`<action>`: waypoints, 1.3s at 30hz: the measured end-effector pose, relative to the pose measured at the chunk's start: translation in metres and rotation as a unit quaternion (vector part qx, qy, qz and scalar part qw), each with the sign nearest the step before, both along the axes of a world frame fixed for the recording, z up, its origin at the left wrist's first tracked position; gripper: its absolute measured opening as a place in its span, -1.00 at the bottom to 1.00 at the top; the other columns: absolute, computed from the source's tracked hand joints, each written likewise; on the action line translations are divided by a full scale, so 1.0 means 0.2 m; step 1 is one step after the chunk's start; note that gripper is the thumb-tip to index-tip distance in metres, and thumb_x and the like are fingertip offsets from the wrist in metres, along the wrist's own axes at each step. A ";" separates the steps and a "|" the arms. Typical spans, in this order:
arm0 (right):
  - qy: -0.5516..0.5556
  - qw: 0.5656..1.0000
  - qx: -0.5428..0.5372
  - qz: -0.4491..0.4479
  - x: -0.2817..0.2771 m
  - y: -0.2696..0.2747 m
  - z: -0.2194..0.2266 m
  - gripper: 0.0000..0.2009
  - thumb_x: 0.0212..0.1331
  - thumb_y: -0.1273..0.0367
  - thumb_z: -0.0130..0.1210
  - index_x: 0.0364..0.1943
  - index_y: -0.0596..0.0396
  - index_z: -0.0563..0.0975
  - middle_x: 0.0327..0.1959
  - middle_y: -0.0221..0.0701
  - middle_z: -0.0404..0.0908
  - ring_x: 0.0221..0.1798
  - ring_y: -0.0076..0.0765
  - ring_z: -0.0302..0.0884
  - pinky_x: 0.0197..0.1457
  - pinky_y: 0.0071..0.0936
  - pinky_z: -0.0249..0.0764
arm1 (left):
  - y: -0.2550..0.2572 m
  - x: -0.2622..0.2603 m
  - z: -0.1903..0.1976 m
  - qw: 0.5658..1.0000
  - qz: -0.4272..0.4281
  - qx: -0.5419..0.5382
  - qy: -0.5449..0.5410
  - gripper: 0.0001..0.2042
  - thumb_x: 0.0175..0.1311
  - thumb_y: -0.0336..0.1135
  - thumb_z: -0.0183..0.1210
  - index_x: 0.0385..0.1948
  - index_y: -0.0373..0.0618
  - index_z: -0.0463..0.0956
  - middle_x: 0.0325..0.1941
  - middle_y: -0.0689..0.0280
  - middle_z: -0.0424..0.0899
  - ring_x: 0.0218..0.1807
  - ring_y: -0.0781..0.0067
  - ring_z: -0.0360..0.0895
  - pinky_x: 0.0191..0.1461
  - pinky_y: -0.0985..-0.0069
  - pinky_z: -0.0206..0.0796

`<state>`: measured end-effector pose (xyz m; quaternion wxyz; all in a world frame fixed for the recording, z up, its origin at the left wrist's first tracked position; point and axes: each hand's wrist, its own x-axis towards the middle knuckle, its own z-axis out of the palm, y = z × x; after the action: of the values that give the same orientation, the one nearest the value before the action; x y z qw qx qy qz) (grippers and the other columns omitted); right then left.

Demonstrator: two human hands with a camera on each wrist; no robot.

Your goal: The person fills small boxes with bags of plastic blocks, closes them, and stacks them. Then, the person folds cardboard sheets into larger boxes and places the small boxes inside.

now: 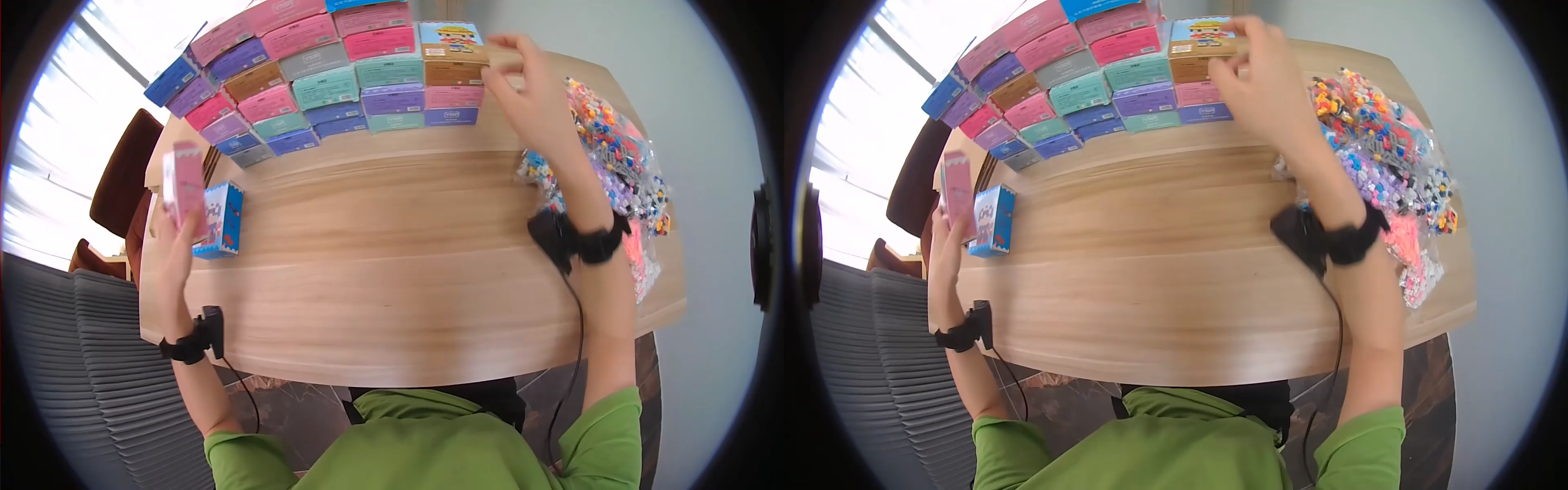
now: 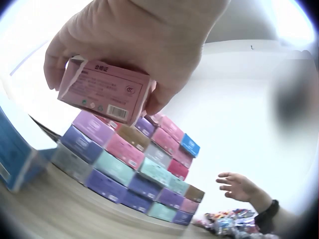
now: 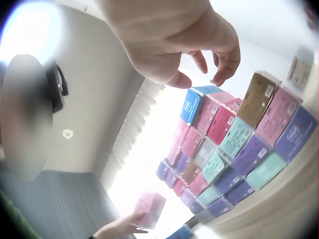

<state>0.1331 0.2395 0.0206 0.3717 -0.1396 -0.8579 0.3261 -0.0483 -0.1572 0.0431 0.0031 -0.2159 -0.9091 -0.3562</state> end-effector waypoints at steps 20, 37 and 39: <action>0.030 0.941 -0.334 0.042 -0.31 0.50 0.13 -0.65 0.05 0.28 0.15 -0.08 0.10 0.44 -0.26 -0.35 0.55 -0.27 -0.49 0.54 -0.22 -0.49 0.50 | 0.15 0.13 -0.03 0.953 0.039 -0.147 0.263 -0.21 0.04 0.02 0.15 0.26 -0.14 -0.04 0.22 -0.03 0.16 0.28 0.05 0.08 0.24 0.15 0.00; -0.138 0.923 -0.290 0.213 0.05 -0.26 -0.05 -0.63 0.12 0.12 0.03 -0.45 0.23 0.47 -0.54 -0.39 0.54 -0.52 -0.50 0.53 -0.51 -0.58 0.44 | 0.95 0.39 -0.22 0.800 -0.143 0.477 -0.334 -0.65 0.27 -0.25 -0.04 0.06 -0.02 0.17 -0.06 0.30 0.47 -0.15 0.44 0.53 -0.30 0.53 0.48; -0.157 0.925 -0.263 0.225 0.08 -0.27 -0.02 -0.61 0.19 0.09 -0.07 -0.44 0.20 0.45 -0.53 -0.43 0.52 -0.51 -0.51 0.51 -0.47 -0.59 0.46 | 0.94 0.37 -0.23 0.800 -0.128 0.462 -0.360 -0.67 0.27 -0.22 -0.05 0.04 -0.06 0.21 -0.07 0.29 0.49 -0.17 0.46 0.54 -0.32 0.54 0.48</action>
<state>0.1499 0.1846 0.0166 0.0984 -0.0851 -0.7975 0.5892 0.0249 0.0310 -0.0036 -0.2709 -0.1593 -0.5361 -0.7835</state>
